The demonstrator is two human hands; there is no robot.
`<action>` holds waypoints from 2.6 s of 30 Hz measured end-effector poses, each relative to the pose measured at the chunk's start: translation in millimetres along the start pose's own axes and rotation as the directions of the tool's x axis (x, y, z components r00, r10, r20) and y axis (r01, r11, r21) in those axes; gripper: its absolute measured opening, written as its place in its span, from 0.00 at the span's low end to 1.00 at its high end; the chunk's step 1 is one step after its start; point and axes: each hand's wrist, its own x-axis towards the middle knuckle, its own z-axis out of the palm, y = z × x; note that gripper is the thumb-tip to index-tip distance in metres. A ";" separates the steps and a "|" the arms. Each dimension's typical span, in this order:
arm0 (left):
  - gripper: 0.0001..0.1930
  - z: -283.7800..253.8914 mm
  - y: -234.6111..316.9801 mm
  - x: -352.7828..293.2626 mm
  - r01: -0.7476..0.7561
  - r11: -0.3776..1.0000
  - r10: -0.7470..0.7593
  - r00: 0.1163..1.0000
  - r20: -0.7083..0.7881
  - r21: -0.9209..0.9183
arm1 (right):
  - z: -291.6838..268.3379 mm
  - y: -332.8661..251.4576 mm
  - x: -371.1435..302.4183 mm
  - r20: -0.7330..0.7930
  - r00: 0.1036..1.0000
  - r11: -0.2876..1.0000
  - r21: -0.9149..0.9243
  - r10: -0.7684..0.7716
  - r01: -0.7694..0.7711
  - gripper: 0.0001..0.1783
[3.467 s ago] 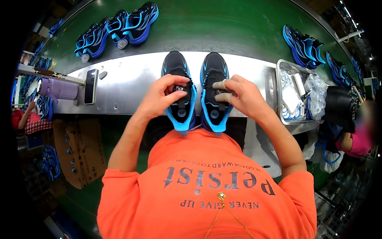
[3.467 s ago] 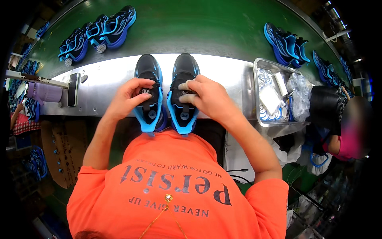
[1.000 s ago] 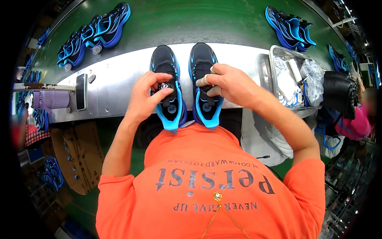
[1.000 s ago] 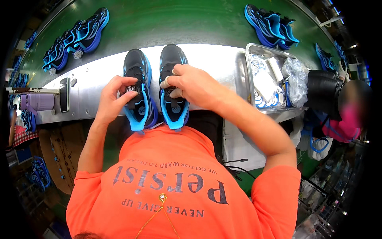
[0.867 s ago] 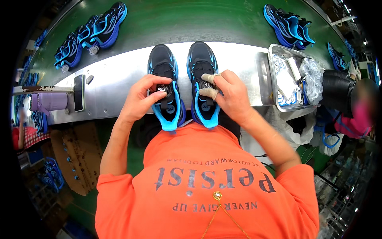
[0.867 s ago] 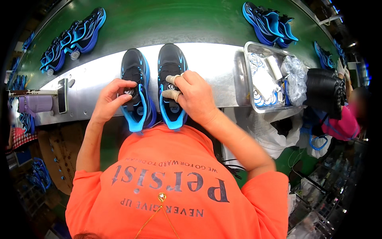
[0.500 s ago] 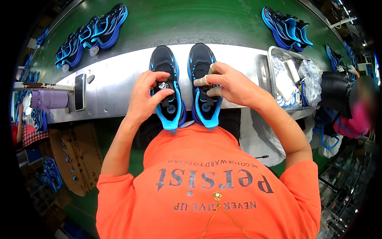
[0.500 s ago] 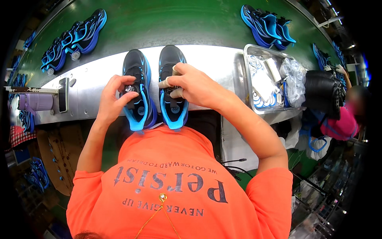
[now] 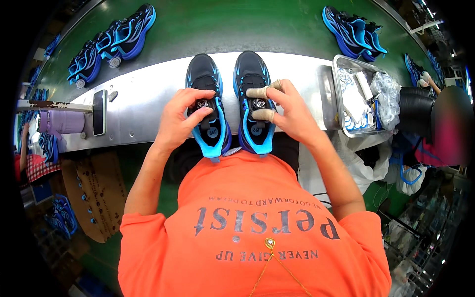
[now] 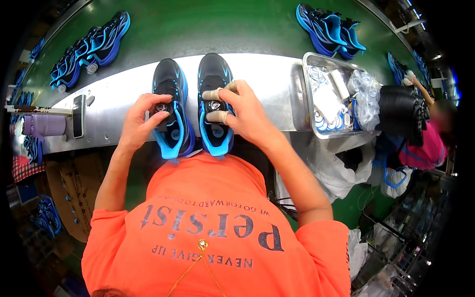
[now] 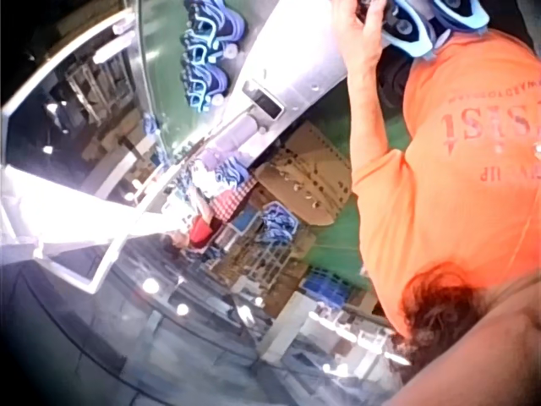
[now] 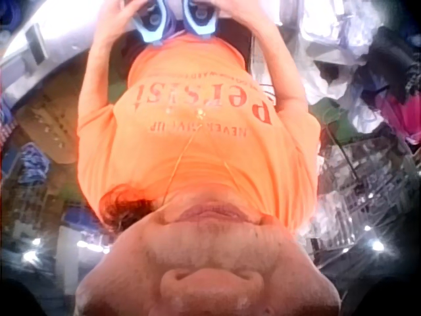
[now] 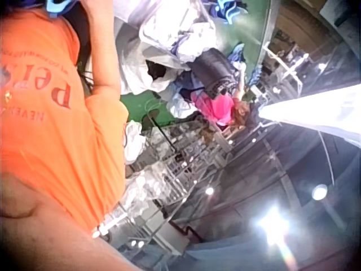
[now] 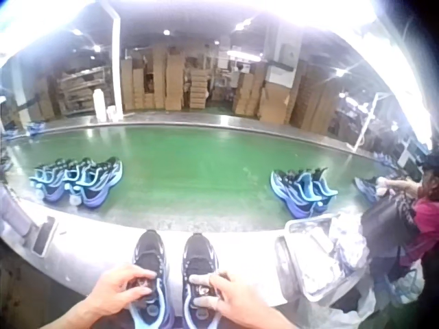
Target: The person repeatedly picks up pairs of black and blue athletic shoes from a conveyor belt, inserts small circular inserts into the tongue area of each shoe, and places the shoes back on the belt. The person handles the shoes one pair at a time, using both hands to position the inserts.
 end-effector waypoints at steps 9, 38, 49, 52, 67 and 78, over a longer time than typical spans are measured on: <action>0.17 3.0 -4.9 -3.0 -0.012 1.000 0.012 0.999 -0.030 0.008 | 19.6 -0.8 -4.6 -0.109 0.993 0.992 -0.126 -0.043 0.029 0.18; 0.19 -21.5 -11.4 1.4 0.013 0.994 0.000 0.992 0.123 -0.104 | 2.5 34.1 -5.9 -0.048 0.968 0.927 0.302 0.247 -0.221 0.11; 0.15 4.3 19.5 -66.9 0.512 0.318 -0.574 0.774 0.267 -0.798 | 29.4 -33.9 71.7 0.430 0.896 0.987 0.157 -0.111 0.047 0.26; 0.16 7.3 24.4 -63.9 0.483 0.199 -0.550 0.775 0.311 -0.853 | 52.2 -28.8 82.8 0.516 0.824 0.972 0.130 -0.234 0.194 0.27; 0.12 32.5 23.5 -62.9 0.320 0.096 -0.540 0.812 0.220 -0.943 | 76.8 -31.7 75.3 0.349 0.889 0.952 0.179 -0.297 0.247 0.18; 0.15 24.4 33.5 -64.8 0.336 0.212 -0.513 0.838 0.189 -0.918 | 57.2 -43.9 66.7 0.131 0.983 0.986 0.121 -0.128 0.112 0.14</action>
